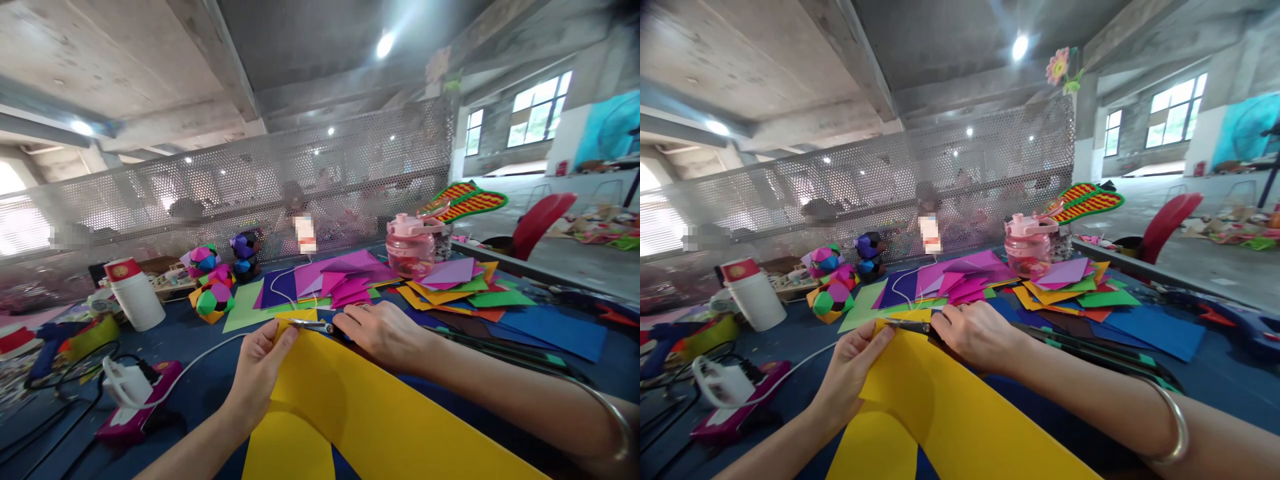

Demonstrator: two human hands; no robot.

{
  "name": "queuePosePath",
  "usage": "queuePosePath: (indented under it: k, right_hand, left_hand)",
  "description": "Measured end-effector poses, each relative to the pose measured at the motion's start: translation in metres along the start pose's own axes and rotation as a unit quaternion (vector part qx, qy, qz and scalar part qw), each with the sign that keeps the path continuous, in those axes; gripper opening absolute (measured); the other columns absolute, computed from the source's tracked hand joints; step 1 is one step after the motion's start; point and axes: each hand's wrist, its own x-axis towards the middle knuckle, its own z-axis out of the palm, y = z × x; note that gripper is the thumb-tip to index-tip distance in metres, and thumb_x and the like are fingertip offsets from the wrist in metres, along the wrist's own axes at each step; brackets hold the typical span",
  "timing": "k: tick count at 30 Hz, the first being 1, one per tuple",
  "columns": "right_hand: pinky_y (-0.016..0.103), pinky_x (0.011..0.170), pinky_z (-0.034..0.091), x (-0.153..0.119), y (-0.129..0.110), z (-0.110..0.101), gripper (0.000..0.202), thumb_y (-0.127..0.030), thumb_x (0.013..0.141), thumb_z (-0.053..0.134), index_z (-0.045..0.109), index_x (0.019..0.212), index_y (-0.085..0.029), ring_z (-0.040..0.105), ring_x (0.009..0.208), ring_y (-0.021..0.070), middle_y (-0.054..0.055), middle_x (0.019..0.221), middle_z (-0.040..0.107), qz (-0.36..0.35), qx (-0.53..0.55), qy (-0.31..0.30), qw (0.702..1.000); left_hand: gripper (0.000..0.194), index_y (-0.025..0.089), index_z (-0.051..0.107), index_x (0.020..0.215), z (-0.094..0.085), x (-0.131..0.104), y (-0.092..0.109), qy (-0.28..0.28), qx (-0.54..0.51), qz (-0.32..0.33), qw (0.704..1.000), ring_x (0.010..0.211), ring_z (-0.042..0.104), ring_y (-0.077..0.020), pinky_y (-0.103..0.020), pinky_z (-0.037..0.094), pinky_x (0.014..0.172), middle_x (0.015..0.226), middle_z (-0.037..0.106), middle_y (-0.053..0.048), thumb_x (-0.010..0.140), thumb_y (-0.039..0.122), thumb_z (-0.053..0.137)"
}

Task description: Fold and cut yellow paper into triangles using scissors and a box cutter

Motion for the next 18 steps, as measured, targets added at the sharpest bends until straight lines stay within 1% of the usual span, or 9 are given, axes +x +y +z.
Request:
queuePosePath:
  k: [4, 9, 12, 15, 18]
  right_hand:
    - [0.032, 0.05, 0.01, -0.0001, 0.0005, 0.0023, 0.016, -0.014, 0.096, 0.042, 0.057, 0.093, -0.015, 0.046, 0.05, 0.012, 0.005, 0.075, 0.063, 0.001, 0.004, -0.001, 1.0]
    - [0.031, 0.05, 0.011, 0.0001, 0.0, 0.0016, 0.015, -0.016, 0.096, 0.044, 0.058, 0.092, -0.015, 0.048, 0.051, 0.0118, 0.005, 0.075, 0.064, 0.012, 0.026, -0.01, 1.0]
    - [0.03, 0.05, 0.015, 0.0024, -0.0021, 0.0003, 0.015, -0.024, 0.096, 0.048, 0.06, 0.093, -0.015, 0.053, 0.054, 0.0122, 0.005, 0.076, 0.067, 0.034, 0.052, -0.016, 0.998]
    - [0.03, 0.051, 0.018, 0.0057, -0.0036, 0.0021, 0.025, -0.034, 0.099, 0.047, 0.061, 0.091, -0.015, 0.057, 0.058, 0.0135, 0.005, 0.078, 0.069, 0.072, 0.068, -0.017, 0.995]
    - [0.03, 0.052, 0.018, 0.0078, -0.0027, 0.0069, 0.034, -0.043, 0.1, 0.046, 0.062, 0.09, -0.015, 0.059, 0.059, 0.0144, 0.007, 0.078, 0.07, 0.106, 0.074, -0.02, 0.991]
  left_hand:
    - [0.034, 0.017, 0.074, 0.083, -0.0006, -0.0004, -0.0002, 0.004, 0.016, 0.002, 1.0, 0.068, 0.062, -0.0181, -0.024, 0.046, 0.058, 0.073, 0.068, -0.005, 0.077, 0.051, 0.077]
    - [0.034, 0.017, 0.073, 0.084, -0.0008, 0.0003, -0.0008, -0.001, 0.007, 0.0, 1.0, 0.065, 0.061, -0.0173, -0.024, 0.045, 0.057, 0.072, 0.068, -0.005, 0.078, 0.05, 0.077]
    - [0.035, 0.017, 0.073, 0.081, -0.0006, -0.0003, 0.0008, -0.01, 0.0, -0.012, 1.0, 0.064, 0.061, -0.0174, -0.025, 0.045, 0.057, 0.071, 0.067, -0.005, 0.078, 0.052, 0.076]
    - [0.033, 0.018, 0.071, 0.077, -0.0001, -0.0014, 0.0025, -0.024, -0.013, -0.021, 0.999, 0.064, 0.061, -0.0166, -0.025, 0.045, 0.059, 0.07, 0.067, -0.003, 0.08, 0.051, 0.075]
    - [0.03, 0.019, 0.069, 0.076, 0.0001, -0.0014, 0.0025, -0.033, -0.044, -0.035, 0.998, 0.06, 0.059, -0.0141, -0.024, 0.045, 0.059, 0.067, 0.065, -0.002, 0.08, 0.048, 0.075]
